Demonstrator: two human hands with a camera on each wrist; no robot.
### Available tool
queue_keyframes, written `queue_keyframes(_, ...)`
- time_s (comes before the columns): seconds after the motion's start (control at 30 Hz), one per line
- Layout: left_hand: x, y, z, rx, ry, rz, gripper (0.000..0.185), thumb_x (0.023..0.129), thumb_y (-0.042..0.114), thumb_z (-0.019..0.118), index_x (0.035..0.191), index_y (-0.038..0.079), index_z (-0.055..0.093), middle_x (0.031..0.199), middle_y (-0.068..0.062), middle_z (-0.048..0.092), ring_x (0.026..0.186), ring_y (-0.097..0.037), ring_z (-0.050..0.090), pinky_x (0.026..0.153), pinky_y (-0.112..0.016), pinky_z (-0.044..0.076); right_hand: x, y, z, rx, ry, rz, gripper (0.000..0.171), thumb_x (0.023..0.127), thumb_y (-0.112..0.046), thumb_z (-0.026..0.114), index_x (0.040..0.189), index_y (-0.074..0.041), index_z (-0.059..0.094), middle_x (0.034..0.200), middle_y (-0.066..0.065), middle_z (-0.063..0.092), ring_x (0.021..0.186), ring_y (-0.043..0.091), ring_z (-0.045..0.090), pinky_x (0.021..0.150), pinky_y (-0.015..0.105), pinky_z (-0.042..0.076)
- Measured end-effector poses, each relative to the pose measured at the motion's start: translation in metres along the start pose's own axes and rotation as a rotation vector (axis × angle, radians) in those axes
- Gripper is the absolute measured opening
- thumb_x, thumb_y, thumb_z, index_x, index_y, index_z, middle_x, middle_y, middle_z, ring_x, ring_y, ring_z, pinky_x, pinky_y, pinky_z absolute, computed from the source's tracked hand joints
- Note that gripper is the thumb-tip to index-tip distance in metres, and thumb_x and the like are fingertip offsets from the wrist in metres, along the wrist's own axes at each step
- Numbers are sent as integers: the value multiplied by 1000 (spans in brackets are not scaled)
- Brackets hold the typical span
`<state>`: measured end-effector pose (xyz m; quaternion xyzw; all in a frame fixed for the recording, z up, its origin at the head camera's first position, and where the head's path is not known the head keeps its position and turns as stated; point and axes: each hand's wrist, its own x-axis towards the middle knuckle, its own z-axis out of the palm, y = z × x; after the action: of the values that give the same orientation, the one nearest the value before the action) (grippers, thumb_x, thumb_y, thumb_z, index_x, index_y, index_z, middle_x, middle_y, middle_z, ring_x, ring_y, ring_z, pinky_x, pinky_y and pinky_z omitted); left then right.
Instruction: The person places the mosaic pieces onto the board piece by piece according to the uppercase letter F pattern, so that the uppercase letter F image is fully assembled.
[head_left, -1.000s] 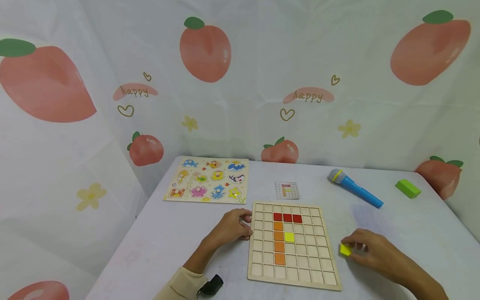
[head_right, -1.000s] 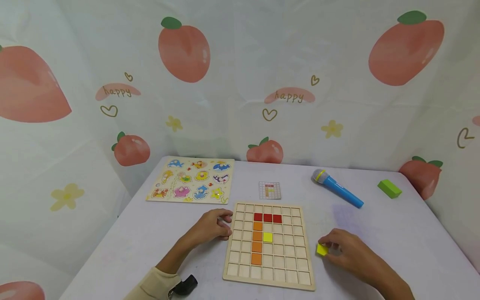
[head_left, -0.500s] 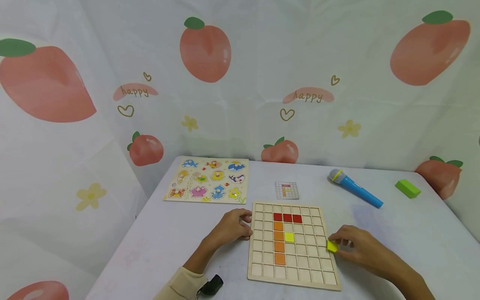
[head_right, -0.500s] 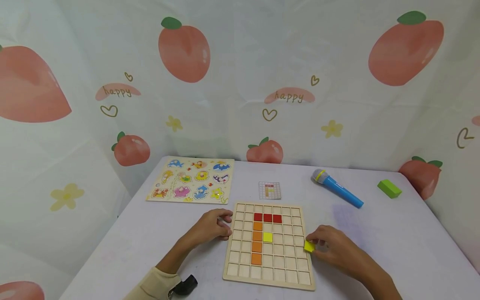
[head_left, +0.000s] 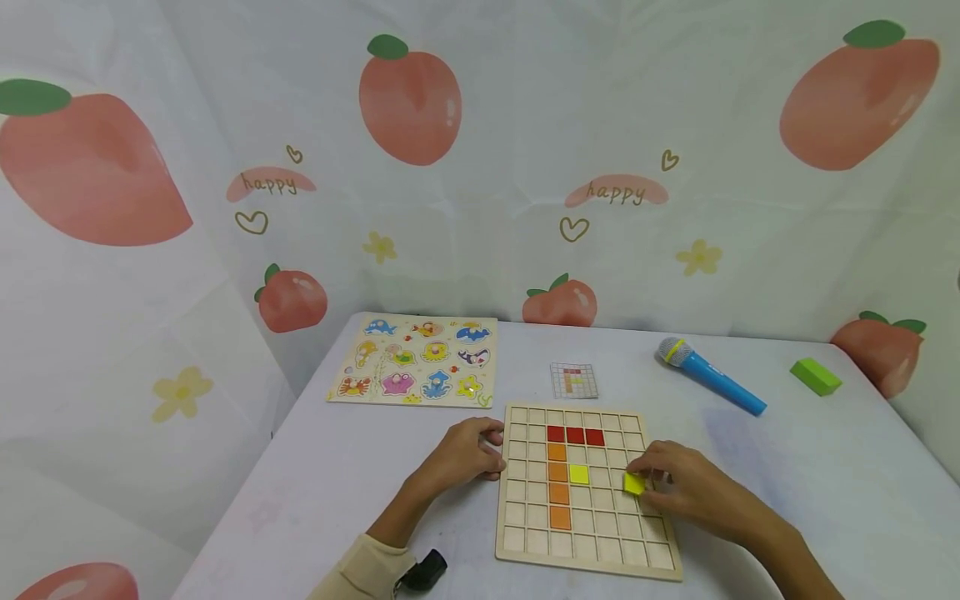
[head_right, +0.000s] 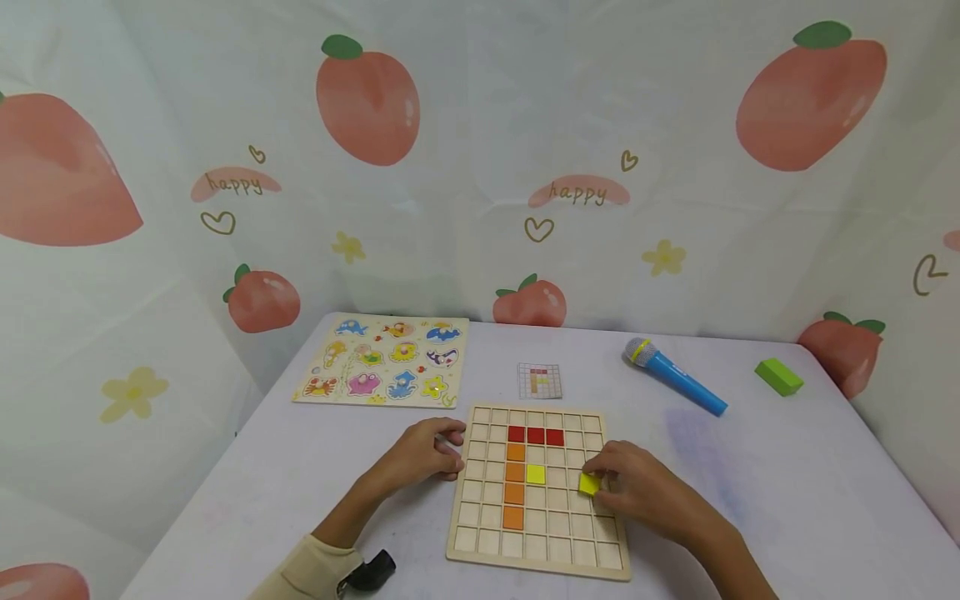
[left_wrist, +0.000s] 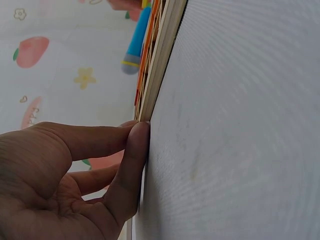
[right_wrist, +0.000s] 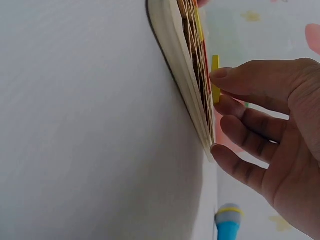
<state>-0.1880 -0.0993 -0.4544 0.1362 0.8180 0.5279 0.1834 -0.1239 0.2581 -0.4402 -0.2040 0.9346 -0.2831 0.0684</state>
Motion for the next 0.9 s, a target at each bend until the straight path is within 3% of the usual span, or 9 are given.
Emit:
queue_keyframes(0.2,0,0,-1,-6,-4,-1,55,88,-4,78,140,-9,58,113,-12,64,82,-14,72,70,-28,67,10,-8,2,-6,-6,-27,31,89,-29,85,115,-16,77,104,-11,65,92,4,54,78,26,56)
queue_keyframes(0.4,0,0,0,-16,-5,6,56,88,-5,78,140,-10,58,113,-12,64,82,-15,72,70,-30,68,18,-14,5,-15,-30,13,29,88,-30,84,114,-19,78,107,-12,67,98,9,57,86,28,59)
queue_keyframes(0.7,-1,1,0,-7,-3,9,55,88,-6,78,139,-10,59,112,-13,64,82,-16,72,70,-31,68,27,-18,8,-6,-41,-29,24,91,-23,82,114,-17,79,105,-11,65,95,8,56,82,27,58)
queue_keyframes(0.9,0,0,0,-4,-3,2,55,88,-6,77,139,-10,59,112,-12,64,82,-15,72,70,-29,68,33,-22,10,-6,-59,-6,23,89,-21,83,112,-17,79,104,-10,66,94,9,56,80,27,58)
